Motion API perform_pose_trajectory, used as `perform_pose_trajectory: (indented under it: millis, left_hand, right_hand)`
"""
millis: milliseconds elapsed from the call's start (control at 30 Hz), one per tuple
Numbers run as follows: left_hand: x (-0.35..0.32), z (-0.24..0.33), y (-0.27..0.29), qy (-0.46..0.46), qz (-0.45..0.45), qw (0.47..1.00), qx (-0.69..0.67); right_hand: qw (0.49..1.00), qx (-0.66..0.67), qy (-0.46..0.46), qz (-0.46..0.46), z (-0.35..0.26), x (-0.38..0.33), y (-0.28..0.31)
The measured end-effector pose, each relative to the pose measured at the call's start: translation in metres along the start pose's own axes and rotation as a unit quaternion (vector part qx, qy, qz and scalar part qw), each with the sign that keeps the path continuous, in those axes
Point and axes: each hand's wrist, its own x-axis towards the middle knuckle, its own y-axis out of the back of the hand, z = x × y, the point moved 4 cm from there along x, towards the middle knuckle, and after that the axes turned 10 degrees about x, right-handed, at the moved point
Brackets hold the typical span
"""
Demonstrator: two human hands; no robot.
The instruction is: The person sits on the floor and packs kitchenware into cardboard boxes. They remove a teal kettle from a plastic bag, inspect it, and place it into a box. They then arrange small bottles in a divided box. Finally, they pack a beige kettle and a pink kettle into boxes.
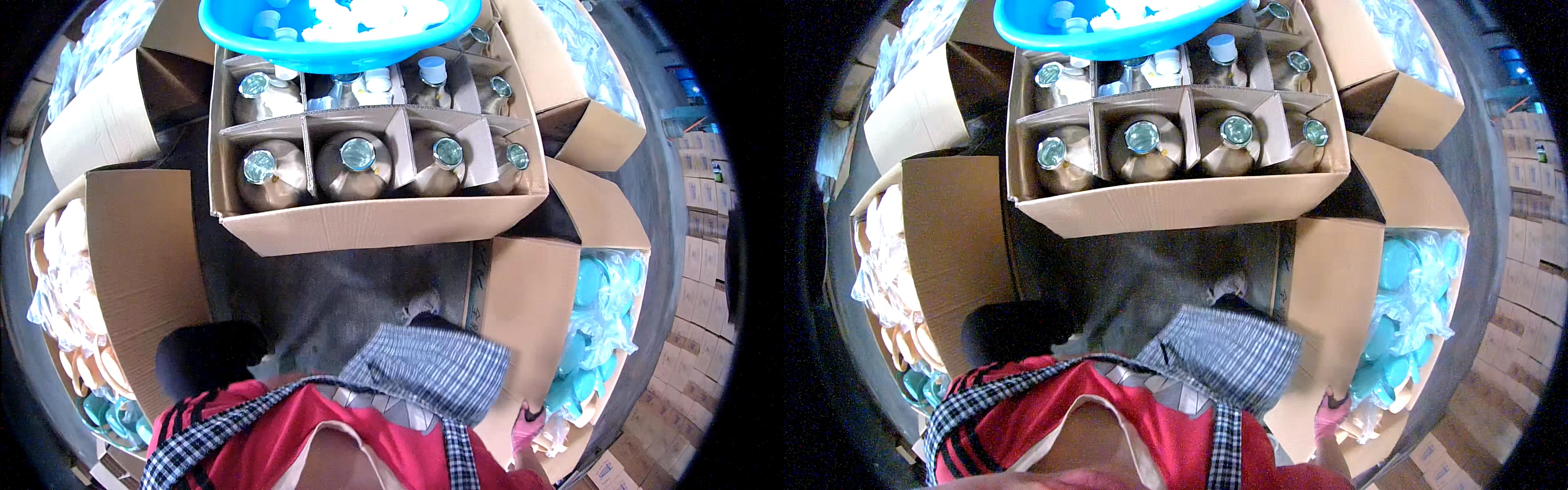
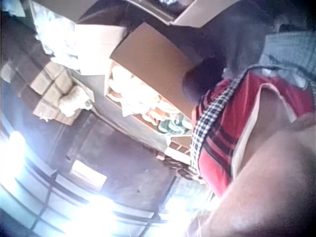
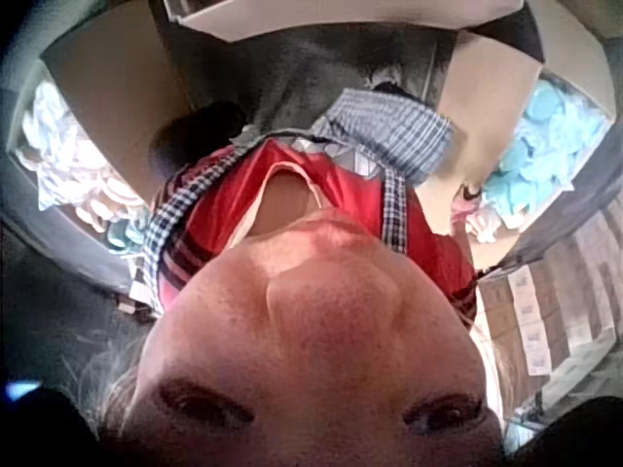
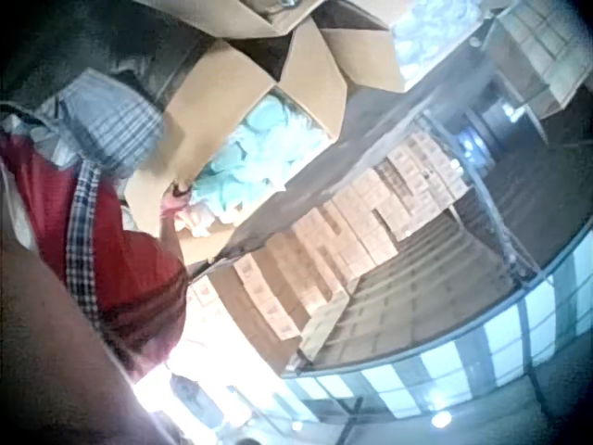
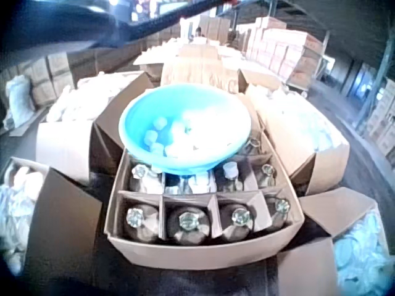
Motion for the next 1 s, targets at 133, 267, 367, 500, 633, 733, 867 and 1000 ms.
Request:
perform_pose_trajectory:
  millis: [133,267,367,500,633,733,867,1000]
  left_hand:
    - [-0.013,-0.008,0.066,0.022,0.038,0.998,-0.034]
    - [-0.037,-0.015,0.134,0.036,0.113,0.992,-0.048]
    - [-0.053,-0.006,0.166,0.041,0.173,0.984,0.019]
    - [-0.081,0.034,0.191,0.041,0.276,0.951,0.136]
    - [-0.138,0.067,0.215,0.083,0.395,0.882,0.244]
    - [-0.206,0.08,0.22,0.075,0.482,0.827,0.28]
    - [-0.3,0.116,0.224,-0.236,0.567,0.775,0.149]
    - [-0.354,0.097,0.252,-0.15,0.62,0.764,0.098]
  right_hand:
    - [0.998,0.057,0.024,0.01,0.024,0.004,0.0]
    - [0.999,-0.016,0.035,-0.009,-0.008,0.013,-0.001]
    - [0.993,-0.113,0.021,0.004,0.0,0.009,0.004]
    - [0.988,-0.154,-0.005,0.002,-0.021,0.009,0.0]
    - [0.988,-0.153,0.002,0.014,-0.002,0.007,-0.006]
    - [0.988,-0.152,-0.005,0.007,-0.018,0.001,-0.002]
    - [0.984,-0.165,0.023,0.058,-0.02,0.003,-0.002]
    - [0.982,-0.166,0.03,0.088,-0.015,0.0,-0.003]
